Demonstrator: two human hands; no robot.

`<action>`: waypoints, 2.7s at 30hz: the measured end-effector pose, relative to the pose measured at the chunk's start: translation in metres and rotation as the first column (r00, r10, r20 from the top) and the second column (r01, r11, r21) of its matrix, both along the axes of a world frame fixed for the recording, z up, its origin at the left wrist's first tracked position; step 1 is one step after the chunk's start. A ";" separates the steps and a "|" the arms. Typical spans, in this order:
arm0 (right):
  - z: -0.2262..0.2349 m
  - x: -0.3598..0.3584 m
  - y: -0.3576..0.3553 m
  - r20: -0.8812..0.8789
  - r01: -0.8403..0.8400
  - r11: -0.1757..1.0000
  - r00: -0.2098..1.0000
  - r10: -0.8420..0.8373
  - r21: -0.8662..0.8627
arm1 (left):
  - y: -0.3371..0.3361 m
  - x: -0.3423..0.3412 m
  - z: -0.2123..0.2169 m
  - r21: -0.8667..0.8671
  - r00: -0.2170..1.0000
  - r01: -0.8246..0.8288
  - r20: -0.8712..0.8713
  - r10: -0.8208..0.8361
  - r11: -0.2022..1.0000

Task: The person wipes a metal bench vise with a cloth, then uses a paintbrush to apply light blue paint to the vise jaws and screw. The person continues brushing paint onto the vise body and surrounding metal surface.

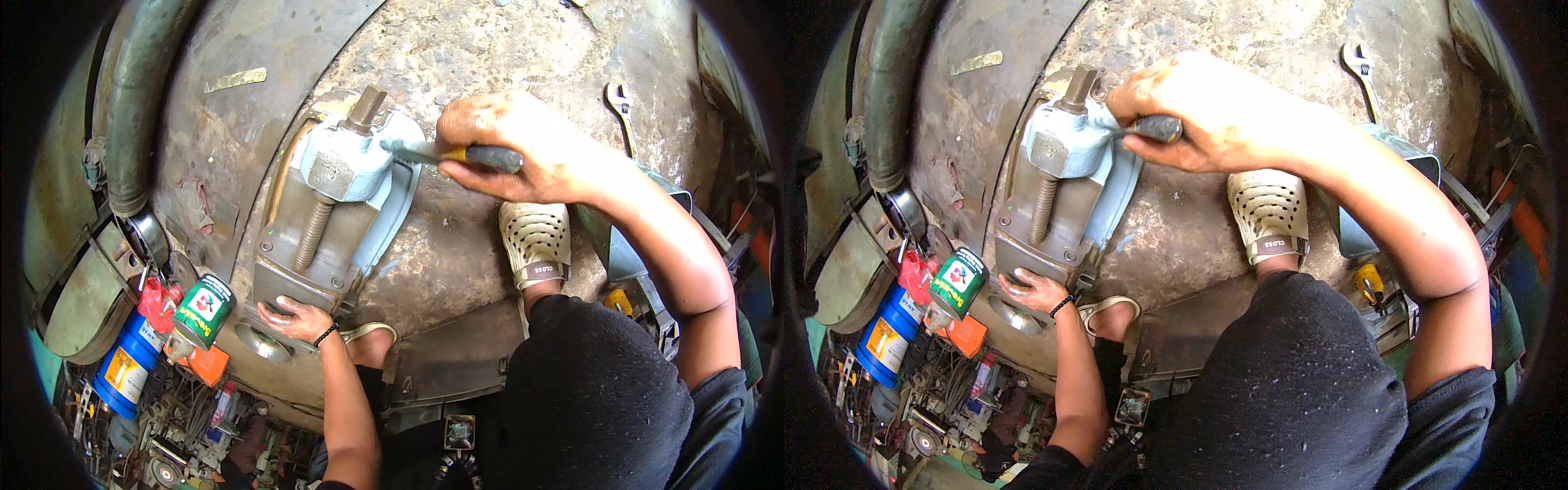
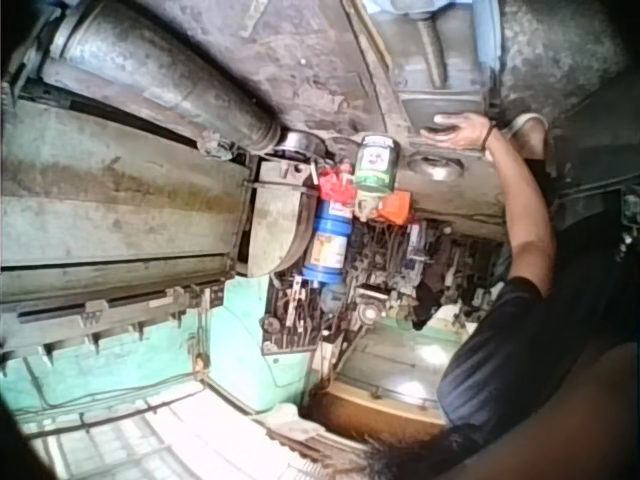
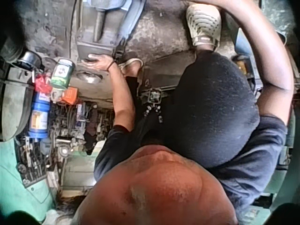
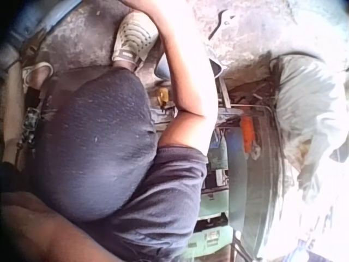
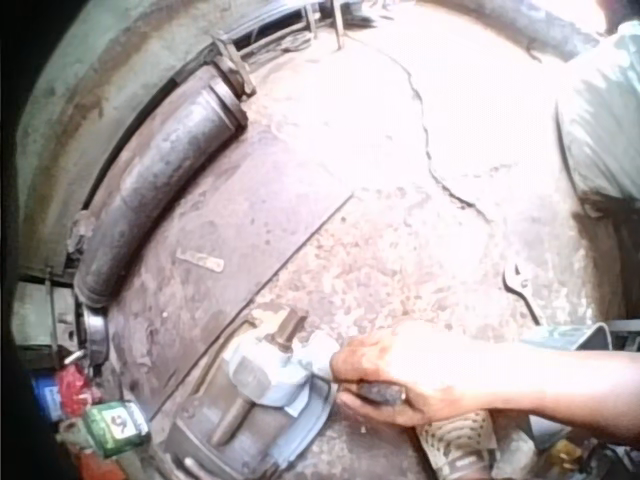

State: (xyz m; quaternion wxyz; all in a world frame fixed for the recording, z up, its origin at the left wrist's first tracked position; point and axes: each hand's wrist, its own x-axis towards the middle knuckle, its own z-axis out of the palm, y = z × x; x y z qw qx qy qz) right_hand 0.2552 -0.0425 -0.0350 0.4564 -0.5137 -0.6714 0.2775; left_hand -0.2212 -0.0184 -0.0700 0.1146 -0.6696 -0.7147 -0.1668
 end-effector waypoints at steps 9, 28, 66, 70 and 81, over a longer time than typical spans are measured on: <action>-0.006 -0.003 -0.001 -0.078 -0.113 0.973 0.992 0.099 -0.202 | 0.000 0.003 0.003 -0.030 0.999 -0.019 0.026 0.020 0.999; 0.001 0.004 0.001 -0.193 0.015 0.846 0.971 -0.139 -0.533 | -0.001 0.010 0.005 -0.040 0.999 -0.030 0.043 0.032 0.999; 0.049 0.021 -0.279 0.212 0.838 0.180 0.328 -0.921 -0.516 | -0.146 -0.083 0.110 0.303 0.918 -0.134 0.396 0.003 0.944; 0.038 0.034 -0.279 0.310 0.842 0.224 0.409 -0.858 -0.491 | -0.164 -0.082 0.116 0.275 0.902 -0.149 0.431 0.017 0.950; 0.087 0.108 -0.297 -0.037 0.764 0.483 0.519 -0.854 -0.428 | -0.134 -0.094 0.199 0.406 0.848 -0.176 0.525 -0.071 0.897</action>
